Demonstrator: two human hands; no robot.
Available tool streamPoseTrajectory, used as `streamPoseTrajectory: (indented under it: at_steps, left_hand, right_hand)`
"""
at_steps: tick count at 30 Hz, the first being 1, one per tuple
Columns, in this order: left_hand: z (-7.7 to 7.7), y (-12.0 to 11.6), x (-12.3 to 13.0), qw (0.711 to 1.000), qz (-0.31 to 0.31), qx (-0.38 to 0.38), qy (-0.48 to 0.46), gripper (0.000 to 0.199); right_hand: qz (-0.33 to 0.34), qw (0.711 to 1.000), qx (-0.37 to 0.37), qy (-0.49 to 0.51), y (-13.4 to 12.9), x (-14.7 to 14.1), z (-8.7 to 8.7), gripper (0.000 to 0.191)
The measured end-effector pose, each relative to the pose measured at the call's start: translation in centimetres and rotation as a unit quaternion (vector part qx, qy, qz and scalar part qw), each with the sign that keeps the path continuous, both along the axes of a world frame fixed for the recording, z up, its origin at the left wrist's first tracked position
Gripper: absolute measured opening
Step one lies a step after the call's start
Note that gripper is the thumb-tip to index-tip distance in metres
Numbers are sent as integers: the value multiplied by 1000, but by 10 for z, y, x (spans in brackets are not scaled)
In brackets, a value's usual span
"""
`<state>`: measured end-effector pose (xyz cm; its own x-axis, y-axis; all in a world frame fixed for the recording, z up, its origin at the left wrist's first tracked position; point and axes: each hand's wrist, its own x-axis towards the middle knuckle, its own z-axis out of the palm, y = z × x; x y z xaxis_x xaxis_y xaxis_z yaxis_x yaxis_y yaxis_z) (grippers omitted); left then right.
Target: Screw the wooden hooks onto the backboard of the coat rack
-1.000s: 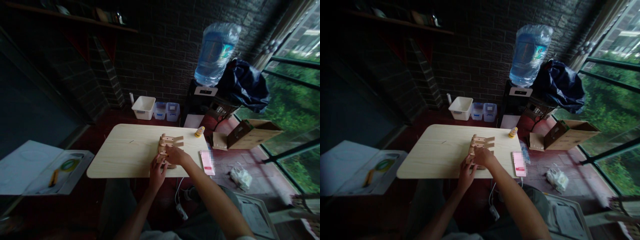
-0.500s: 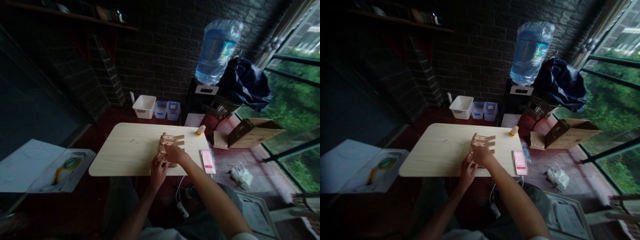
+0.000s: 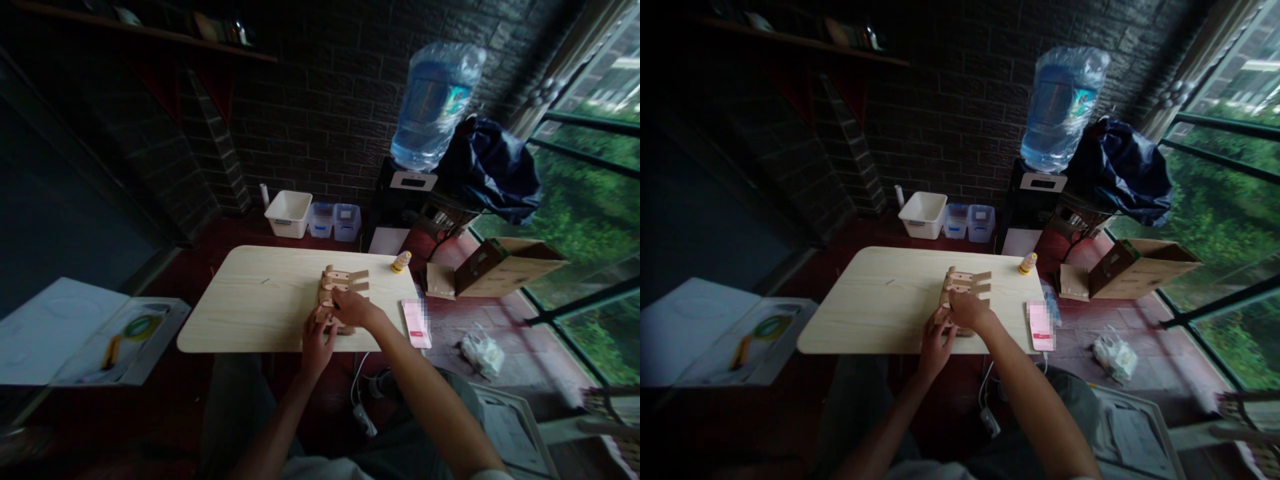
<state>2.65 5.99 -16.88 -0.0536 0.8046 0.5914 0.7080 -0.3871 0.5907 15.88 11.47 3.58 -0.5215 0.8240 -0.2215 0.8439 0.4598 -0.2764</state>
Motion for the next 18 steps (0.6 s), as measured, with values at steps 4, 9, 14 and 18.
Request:
streamPoseTrajectory:
  at_steps: [4,9,14,18]
  left_hand:
    - [1,1,-1,1000,-2,-7,5,41]
    - [2,2,0,1000,-4,-5,3,40]
    - [1,1,-1,1000,-3,-5,6,39]
    - [0,1,-1,1000,0,-8,11,41]
  right_hand:
    - [-39,998,35,33,-7,6,-14,29]
    - [-44,984,86,148,-16,11,-28,23]
    - [-39,958,98,268,-16,5,-37,18]
    - [-65,947,101,297,-22,-2,-41,19]
